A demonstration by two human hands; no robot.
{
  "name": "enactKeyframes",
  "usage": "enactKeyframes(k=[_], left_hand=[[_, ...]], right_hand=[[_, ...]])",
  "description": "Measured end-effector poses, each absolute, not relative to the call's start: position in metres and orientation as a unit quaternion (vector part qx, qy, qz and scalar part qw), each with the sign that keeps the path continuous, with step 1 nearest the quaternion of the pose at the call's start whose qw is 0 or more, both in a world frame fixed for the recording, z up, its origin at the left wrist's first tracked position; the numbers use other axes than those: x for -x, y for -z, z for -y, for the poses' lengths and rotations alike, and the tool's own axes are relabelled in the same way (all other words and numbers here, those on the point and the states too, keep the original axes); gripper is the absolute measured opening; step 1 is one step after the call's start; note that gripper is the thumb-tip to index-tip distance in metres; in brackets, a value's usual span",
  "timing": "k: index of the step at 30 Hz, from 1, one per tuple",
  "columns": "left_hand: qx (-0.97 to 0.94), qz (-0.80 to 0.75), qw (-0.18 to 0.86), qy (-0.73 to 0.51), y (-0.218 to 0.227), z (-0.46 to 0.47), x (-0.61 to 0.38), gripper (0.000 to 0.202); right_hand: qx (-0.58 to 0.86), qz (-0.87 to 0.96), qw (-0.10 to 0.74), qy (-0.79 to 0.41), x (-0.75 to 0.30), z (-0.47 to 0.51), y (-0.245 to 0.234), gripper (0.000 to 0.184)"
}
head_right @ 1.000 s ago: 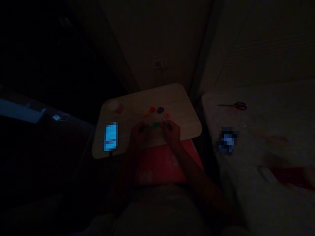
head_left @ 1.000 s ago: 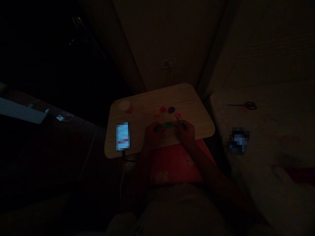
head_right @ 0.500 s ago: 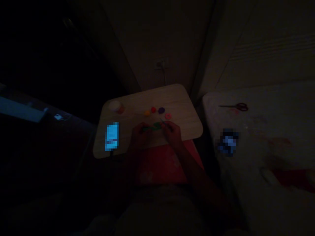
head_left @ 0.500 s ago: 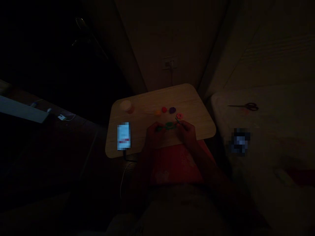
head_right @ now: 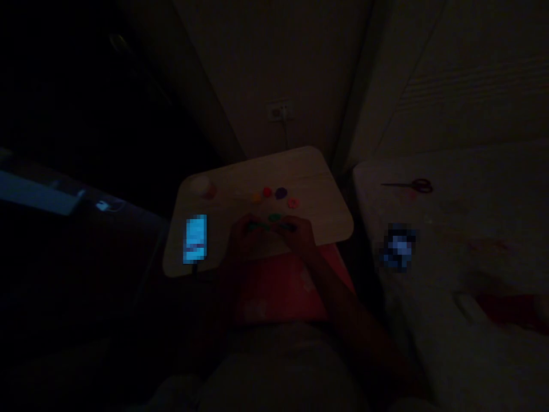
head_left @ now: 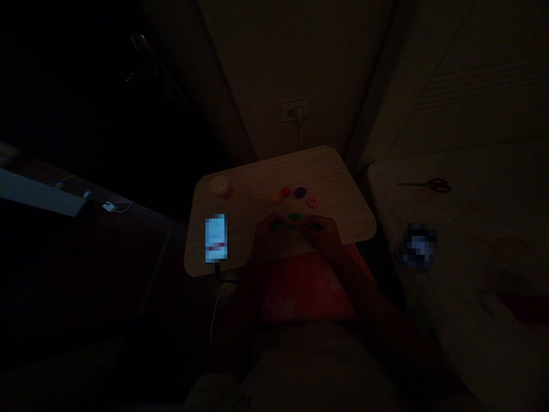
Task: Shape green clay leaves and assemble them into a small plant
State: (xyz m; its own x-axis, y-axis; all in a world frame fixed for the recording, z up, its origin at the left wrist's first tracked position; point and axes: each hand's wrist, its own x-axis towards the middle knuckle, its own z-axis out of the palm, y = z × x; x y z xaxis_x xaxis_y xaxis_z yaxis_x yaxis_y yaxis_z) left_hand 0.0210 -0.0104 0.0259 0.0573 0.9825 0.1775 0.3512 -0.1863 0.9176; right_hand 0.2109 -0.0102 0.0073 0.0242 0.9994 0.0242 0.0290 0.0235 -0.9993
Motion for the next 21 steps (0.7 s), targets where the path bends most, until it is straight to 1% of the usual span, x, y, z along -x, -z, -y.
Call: enactKeyframes(k=[3, 6, 10, 15, 19, 21], left_hand=[[-0.641, -0.509, 0.39, -0.421, -0.03, 0.013, -0.025, 0.015], [-0.649, -0.501, 0.416, -0.393, -0.033, 0.015, -0.03, 0.022], [-0.635, -0.532, 0.386, -0.406, -0.032, 0.014, -0.033, 0.017], [-0.628, -0.532, 0.353, -0.445, -0.03, 0.013, -0.034, 0.01], [-0.629, -0.52, 0.347, -0.462, -0.03, 0.014, -0.038, 0.008], [-0.624, -0.524, 0.342, -0.468, -0.03, 0.014, -0.039, 0.008]], right_hand=[[0.504, 0.529, 0.496, -0.469, -0.212, 0.012, -0.007, 0.024], [0.499, 0.529, 0.506, -0.464, -0.211, 0.012, -0.006, 0.026], [0.497, 0.518, 0.507, -0.477, -0.211, 0.01, -0.005, 0.028], [0.457, 0.515, 0.497, -0.528, -0.216, 0.008, -0.004, 0.03], [0.463, 0.519, 0.493, -0.522, -0.217, 0.01, -0.001, 0.027], [0.469, 0.51, 0.501, -0.519, -0.216, 0.011, -0.001, 0.028]])
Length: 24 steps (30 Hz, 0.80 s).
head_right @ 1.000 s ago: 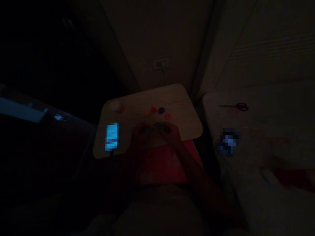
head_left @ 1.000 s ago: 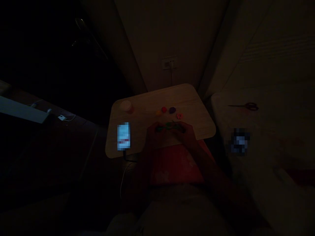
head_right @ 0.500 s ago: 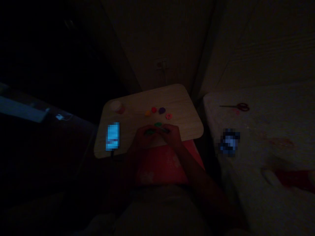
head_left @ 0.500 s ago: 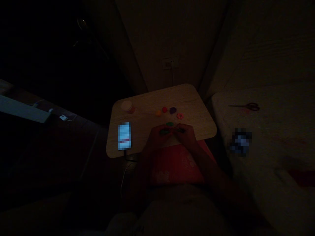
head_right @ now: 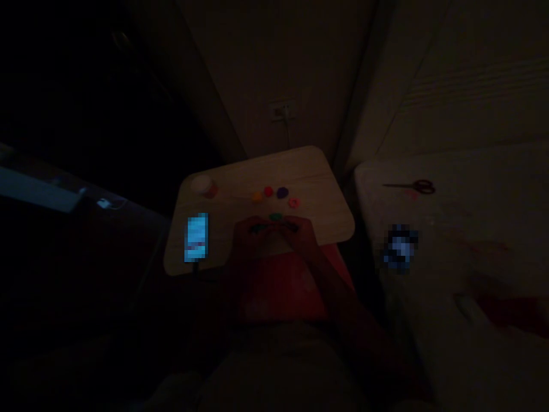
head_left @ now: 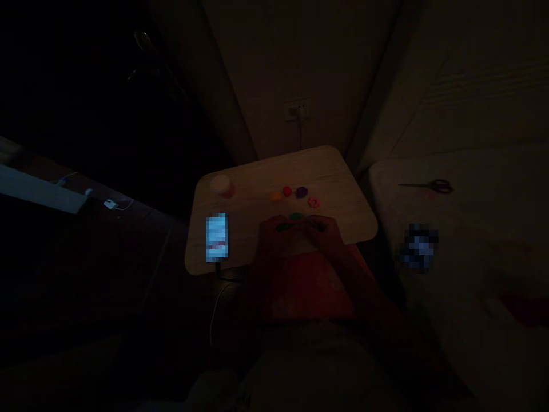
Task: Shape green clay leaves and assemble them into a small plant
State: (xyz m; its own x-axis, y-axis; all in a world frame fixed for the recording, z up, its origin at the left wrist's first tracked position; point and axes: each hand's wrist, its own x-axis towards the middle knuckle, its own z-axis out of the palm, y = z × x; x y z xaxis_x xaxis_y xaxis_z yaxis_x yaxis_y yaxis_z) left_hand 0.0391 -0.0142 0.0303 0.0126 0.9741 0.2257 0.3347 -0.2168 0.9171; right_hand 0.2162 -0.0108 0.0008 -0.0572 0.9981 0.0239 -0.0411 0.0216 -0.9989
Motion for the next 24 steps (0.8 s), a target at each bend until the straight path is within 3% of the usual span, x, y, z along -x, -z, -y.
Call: enactKeyframes(k=[9, 15, 24], left_hand=[[-0.523, -0.598, 0.403, -0.454, -0.037, 0.014, -0.04, 0.016], [-0.461, -0.622, 0.451, -0.443, -0.043, 0.016, -0.046, 0.025], [-0.474, -0.578, 0.461, -0.478, -0.039, 0.018, -0.048, 0.019]], right_hand=[[0.453, 0.489, 0.531, -0.523, -0.217, 0.007, -0.001, 0.049], [0.475, 0.495, 0.529, -0.499, -0.214, 0.009, -0.003, 0.037], [0.455, 0.495, 0.502, -0.544, -0.214, 0.01, -0.004, 0.025]])
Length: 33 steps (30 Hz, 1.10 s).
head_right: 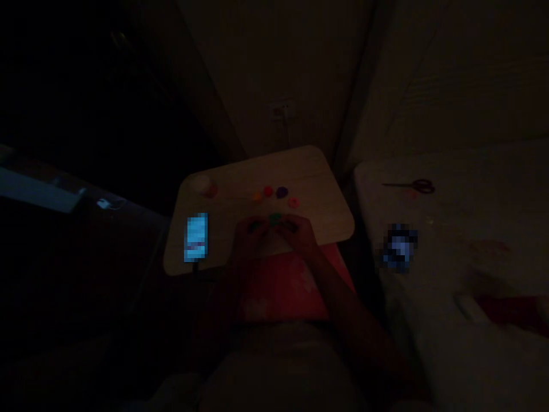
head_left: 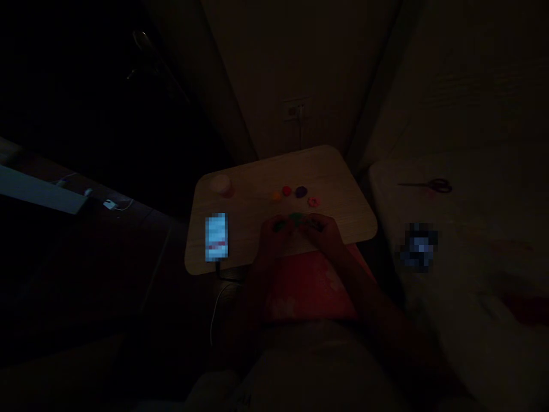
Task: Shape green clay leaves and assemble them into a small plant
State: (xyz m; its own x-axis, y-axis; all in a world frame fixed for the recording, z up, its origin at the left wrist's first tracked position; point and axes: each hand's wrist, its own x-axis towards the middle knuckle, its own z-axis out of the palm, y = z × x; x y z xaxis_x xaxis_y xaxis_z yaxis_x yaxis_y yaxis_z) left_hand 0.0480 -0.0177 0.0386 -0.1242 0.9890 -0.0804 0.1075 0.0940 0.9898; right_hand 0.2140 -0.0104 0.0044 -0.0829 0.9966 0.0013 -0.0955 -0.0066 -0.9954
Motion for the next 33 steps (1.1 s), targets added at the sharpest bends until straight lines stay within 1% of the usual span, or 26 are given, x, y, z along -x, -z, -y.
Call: enactKeyframes(k=[6, 11, 17, 19, 23, 25, 28, 33], left_hand=[[-0.511, -0.572, 0.442, -0.464, -0.032, 0.016, -0.046, 0.022], [-0.527, -0.567, 0.435, -0.46, -0.033, 0.018, -0.049, 0.016], [-0.529, -0.591, 0.409, -0.451, -0.033, 0.02, -0.049, 0.02], [-0.504, -0.609, 0.386, -0.475, -0.03, 0.016, -0.04, 0.021], [-0.429, -0.666, 0.27, -0.547, -0.031, 0.002, -0.008, 0.024], [-0.476, -0.666, 0.233, -0.525, -0.033, -0.008, 0.006, 0.019], [-0.54, -0.678, 0.219, -0.449, -0.031, -0.024, 0.019, 0.013], [-0.598, -0.694, 0.158, -0.368, -0.019, -0.043, 0.028, 0.015]], right_hand=[[0.459, 0.506, 0.499, -0.534, -0.214, 0.009, -0.002, 0.024], [0.459, 0.514, 0.494, -0.529, -0.214, 0.009, -0.003, 0.025], [0.469, 0.535, 0.488, -0.506, -0.217, 0.01, -0.004, 0.022], [0.483, 0.515, 0.502, -0.498, -0.218, 0.01, -0.003, 0.023], [0.505, 0.473, 0.535, -0.485, -0.219, 0.01, -0.005, 0.025], [0.489, 0.48, 0.536, -0.493, -0.219, 0.01, -0.008, 0.023], [0.463, 0.49, 0.532, -0.512, -0.219, 0.01, -0.011, 0.023], [0.473, 0.49, 0.522, -0.514, -0.219, 0.009, -0.011, 0.026]])
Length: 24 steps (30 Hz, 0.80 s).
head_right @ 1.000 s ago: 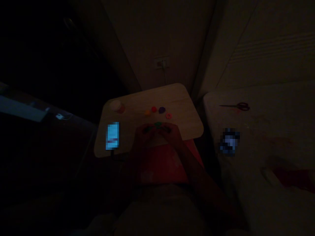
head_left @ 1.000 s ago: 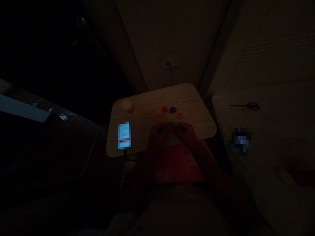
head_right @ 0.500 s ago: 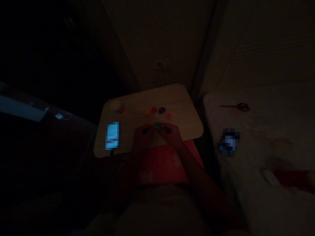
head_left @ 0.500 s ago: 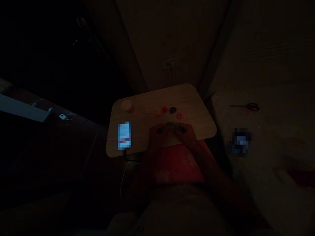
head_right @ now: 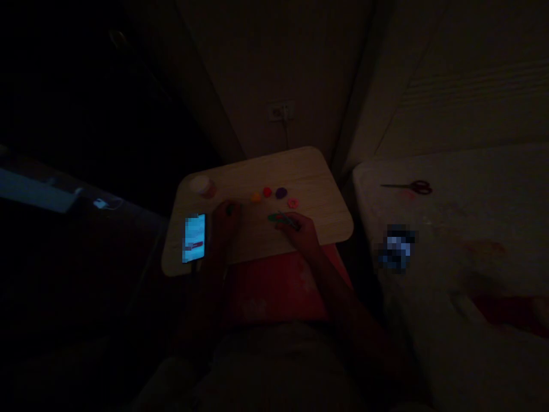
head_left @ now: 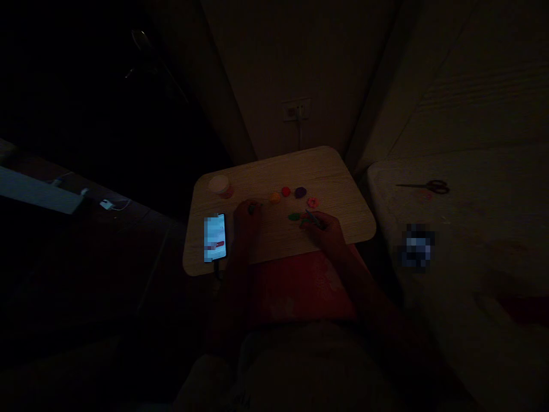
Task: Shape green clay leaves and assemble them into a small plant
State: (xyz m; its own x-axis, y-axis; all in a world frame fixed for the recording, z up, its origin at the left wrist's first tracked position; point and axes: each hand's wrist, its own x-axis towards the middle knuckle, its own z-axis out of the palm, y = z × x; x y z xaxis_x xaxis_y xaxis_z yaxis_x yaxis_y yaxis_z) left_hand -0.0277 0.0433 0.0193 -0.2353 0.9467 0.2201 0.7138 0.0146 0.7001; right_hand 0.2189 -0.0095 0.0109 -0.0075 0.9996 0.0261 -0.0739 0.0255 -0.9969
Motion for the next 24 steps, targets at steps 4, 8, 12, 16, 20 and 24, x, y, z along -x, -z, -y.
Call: enactKeyframes(k=[4, 8, 12, 16, 20, 24], left_hand=[[-0.624, -0.696, 0.123, -0.332, -0.013, -0.047, 0.033, 0.014], [-0.635, -0.705, 0.09, -0.302, -0.009, -0.049, 0.035, 0.011], [-0.608, -0.704, 0.146, -0.337, -0.009, -0.047, 0.035, 0.017], [-0.595, -0.659, 0.232, -0.398, -0.016, -0.034, 0.032, 0.018], [-0.591, -0.615, 0.325, -0.409, -0.027, -0.017, 0.013, 0.014], [-0.599, -0.586, 0.359, -0.412, -0.032, -0.004, -0.017, 0.012]], right_hand=[[0.48, 0.469, 0.537, -0.512, -0.215, 0.008, -0.005, 0.034], [0.515, 0.479, 0.503, -0.503, -0.214, 0.008, -0.002, 0.03], [0.518, 0.487, 0.499, -0.496, -0.216, 0.009, -0.007, 0.025], [0.488, 0.496, 0.513, -0.503, -0.216, 0.009, -0.01, 0.023], [0.494, 0.502, 0.505, -0.499, -0.216, 0.008, -0.007, 0.024], [0.481, 0.493, 0.514, -0.512, -0.214, 0.007, -0.003, 0.028]])
